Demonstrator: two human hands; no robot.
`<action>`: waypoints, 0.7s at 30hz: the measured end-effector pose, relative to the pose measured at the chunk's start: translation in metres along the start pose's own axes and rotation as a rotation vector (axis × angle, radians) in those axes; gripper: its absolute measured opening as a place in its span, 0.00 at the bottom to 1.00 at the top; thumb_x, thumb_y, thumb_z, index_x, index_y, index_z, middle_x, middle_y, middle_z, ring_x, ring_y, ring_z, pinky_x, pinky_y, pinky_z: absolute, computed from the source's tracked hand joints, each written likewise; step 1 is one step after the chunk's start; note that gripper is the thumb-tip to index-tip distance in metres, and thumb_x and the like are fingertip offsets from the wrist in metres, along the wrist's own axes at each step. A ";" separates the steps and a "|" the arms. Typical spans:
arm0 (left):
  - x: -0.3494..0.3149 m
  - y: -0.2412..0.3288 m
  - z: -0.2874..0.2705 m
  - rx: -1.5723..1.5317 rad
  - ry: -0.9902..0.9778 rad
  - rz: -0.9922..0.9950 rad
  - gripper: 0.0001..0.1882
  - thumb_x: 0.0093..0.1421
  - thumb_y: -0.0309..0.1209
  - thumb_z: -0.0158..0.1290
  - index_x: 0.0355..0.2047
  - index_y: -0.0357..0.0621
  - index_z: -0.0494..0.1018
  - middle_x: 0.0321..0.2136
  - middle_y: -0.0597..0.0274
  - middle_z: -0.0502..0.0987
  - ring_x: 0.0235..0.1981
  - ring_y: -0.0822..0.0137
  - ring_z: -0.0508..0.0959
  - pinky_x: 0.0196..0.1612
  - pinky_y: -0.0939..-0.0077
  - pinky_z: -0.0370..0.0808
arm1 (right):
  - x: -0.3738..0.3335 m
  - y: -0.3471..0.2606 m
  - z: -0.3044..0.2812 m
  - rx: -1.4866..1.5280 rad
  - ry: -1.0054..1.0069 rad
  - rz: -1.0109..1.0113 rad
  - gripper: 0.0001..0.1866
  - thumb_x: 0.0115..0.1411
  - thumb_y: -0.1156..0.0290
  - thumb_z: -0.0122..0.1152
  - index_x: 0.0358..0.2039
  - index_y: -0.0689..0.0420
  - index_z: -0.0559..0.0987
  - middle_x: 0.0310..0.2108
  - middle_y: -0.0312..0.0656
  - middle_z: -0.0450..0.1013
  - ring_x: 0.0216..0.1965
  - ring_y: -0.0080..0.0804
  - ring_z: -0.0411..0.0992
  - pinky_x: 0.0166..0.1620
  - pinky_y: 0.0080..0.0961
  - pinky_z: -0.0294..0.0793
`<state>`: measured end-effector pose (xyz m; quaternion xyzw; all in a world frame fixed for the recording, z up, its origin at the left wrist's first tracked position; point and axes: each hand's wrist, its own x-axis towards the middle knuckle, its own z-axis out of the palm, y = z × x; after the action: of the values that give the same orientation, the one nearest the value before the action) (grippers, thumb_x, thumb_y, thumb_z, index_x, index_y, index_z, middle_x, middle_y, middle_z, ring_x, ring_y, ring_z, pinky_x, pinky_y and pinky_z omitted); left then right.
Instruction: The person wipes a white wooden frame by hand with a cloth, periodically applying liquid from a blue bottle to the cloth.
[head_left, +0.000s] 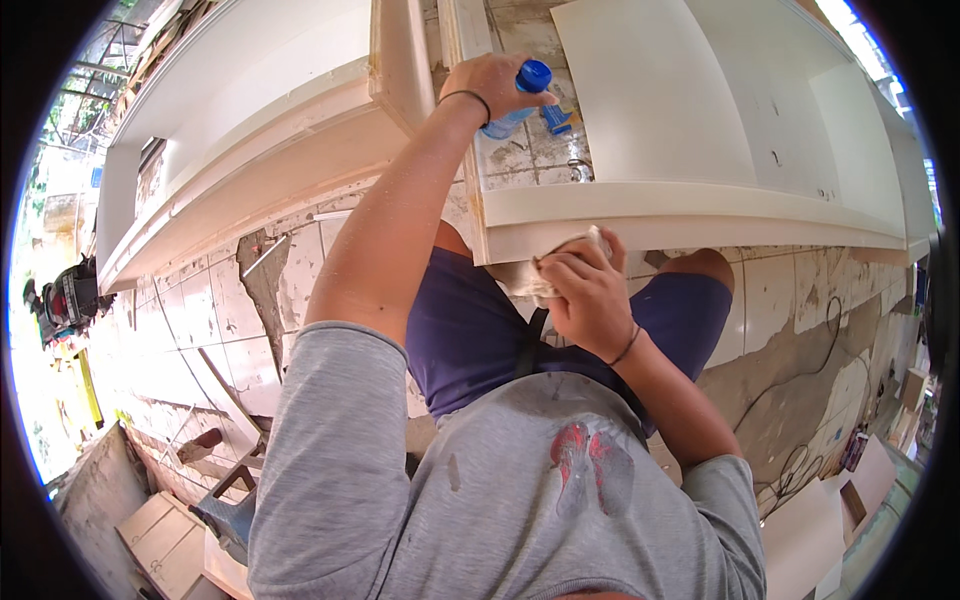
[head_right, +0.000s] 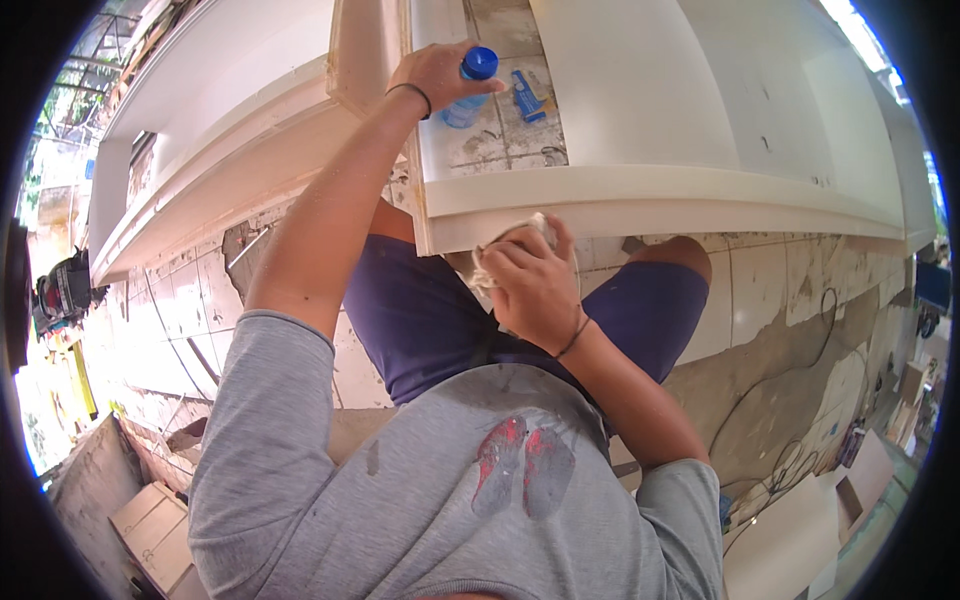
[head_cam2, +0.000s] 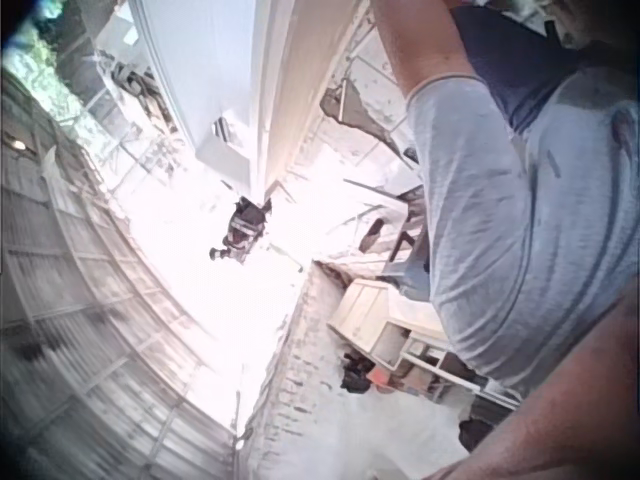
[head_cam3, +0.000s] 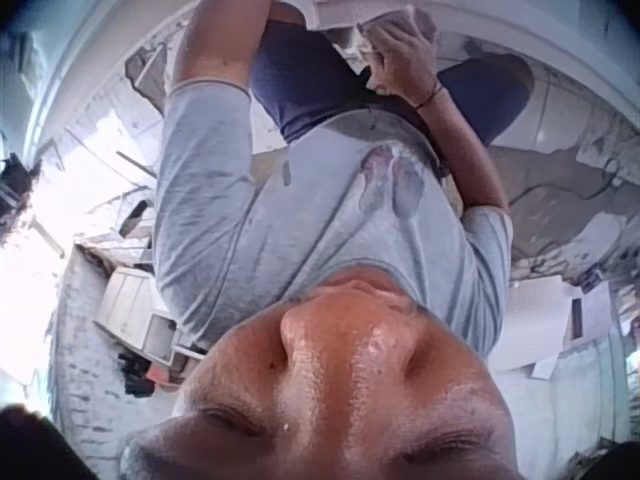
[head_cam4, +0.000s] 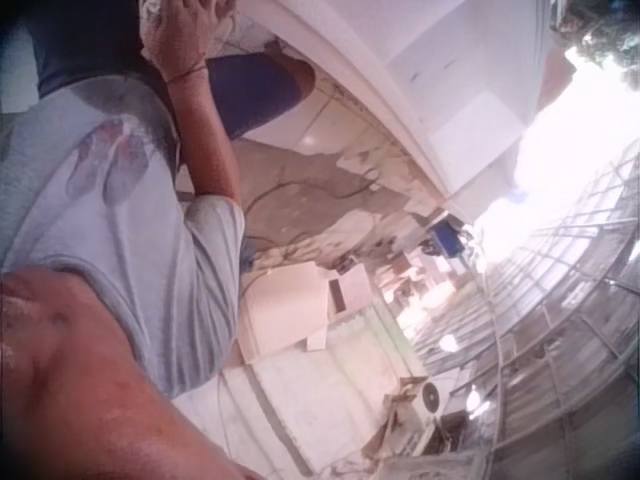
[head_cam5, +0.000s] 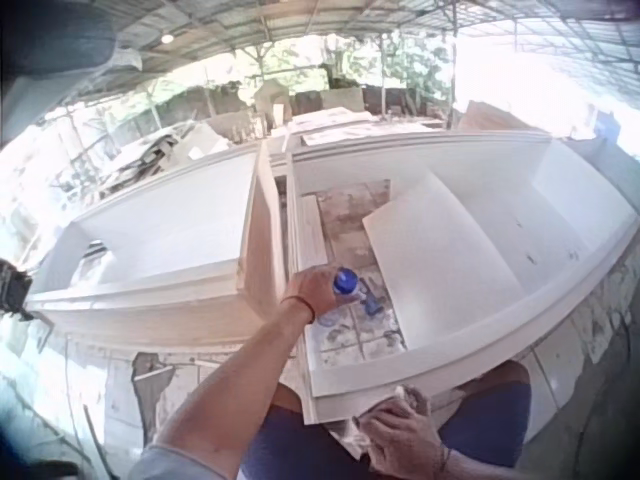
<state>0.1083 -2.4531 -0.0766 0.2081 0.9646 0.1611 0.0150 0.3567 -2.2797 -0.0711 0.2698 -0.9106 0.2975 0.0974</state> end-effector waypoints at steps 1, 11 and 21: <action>0.000 0.000 0.002 0.011 0.002 -0.005 0.38 0.45 0.70 0.57 0.46 0.55 0.75 0.35 0.56 0.82 0.39 0.54 0.81 0.42 0.59 0.77 | -0.002 0.001 0.002 0.015 0.030 0.037 0.12 0.45 0.76 0.60 0.32 0.51 0.76 0.37 0.30 0.76 0.46 0.28 0.71 0.59 0.49 0.54; 0.006 -0.004 0.003 -0.008 0.048 0.055 0.34 0.46 0.67 0.58 0.44 0.56 0.75 0.33 0.55 0.82 0.38 0.53 0.81 0.41 0.58 0.76 | 0.025 -0.025 0.039 -0.018 0.049 0.027 0.11 0.49 0.72 0.59 0.35 0.50 0.76 0.47 0.29 0.72 0.53 0.25 0.67 0.60 0.49 0.52; 0.007 -0.005 0.010 -0.019 0.061 0.052 0.34 0.48 0.64 0.60 0.43 0.51 0.75 0.30 0.59 0.82 0.34 0.55 0.82 0.40 0.61 0.77 | -0.010 0.015 -0.006 -0.198 -0.025 0.155 0.20 0.49 0.66 0.63 0.45 0.46 0.76 0.50 0.32 0.71 0.58 0.28 0.65 0.65 0.54 0.48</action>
<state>0.1008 -2.4512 -0.0873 0.2281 0.9573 0.1771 -0.0166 0.3568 -2.2616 -0.0765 0.1916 -0.9547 0.2096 0.0887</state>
